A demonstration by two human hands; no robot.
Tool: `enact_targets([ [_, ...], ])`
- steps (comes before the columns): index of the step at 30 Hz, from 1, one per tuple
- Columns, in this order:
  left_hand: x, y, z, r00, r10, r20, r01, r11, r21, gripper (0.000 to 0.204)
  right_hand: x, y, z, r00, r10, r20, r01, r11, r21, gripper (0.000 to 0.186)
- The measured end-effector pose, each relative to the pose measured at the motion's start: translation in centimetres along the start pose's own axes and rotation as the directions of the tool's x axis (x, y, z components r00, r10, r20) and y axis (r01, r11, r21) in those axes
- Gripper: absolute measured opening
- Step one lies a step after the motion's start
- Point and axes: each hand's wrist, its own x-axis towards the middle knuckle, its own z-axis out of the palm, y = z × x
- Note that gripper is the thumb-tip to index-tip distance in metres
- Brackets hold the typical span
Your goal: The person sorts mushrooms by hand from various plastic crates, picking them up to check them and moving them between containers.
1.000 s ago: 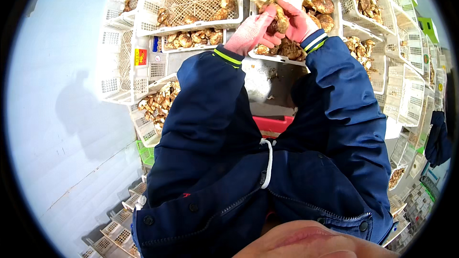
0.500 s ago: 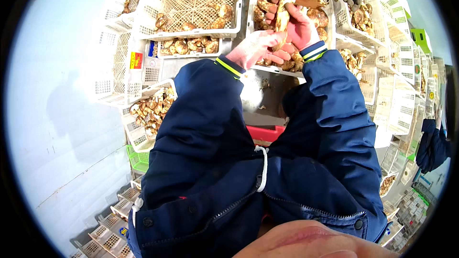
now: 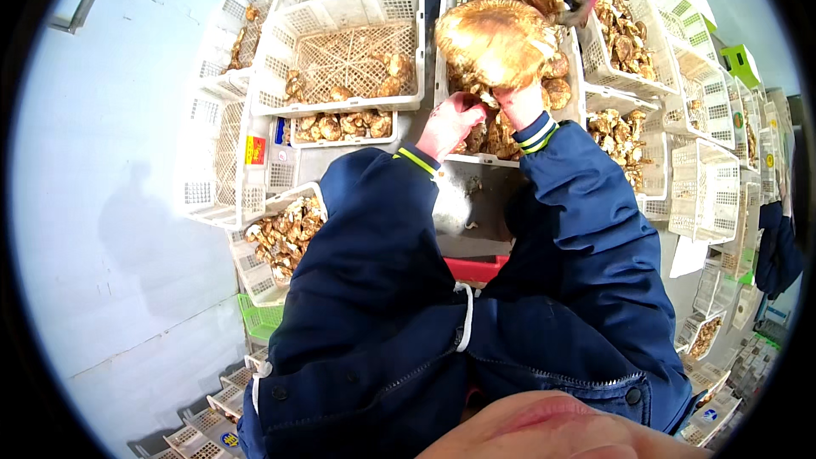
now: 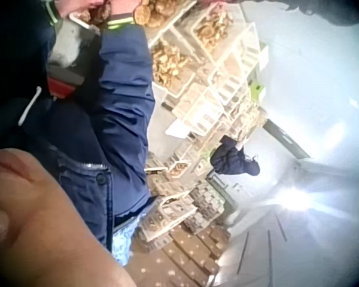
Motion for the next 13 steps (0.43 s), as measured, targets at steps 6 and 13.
enact_targets([
  [6, -0.8, -0.4, -1.0, 0.995, -0.091, 0.031, 0.094, 0.986, -0.135, 0.015, -1.4, 0.9, -0.3, 0.995, -0.087, -0.044, 0.079, 0.986, -0.150, 0.042],
  [13, 1.5, -5.0, -3.4, 0.982, 0.152, 0.110, -0.181, 0.924, 0.336, 0.023, -1.9, 1.3, 0.4, 0.995, 0.034, 0.093, -0.078, 0.851, 0.520, 0.051],
])
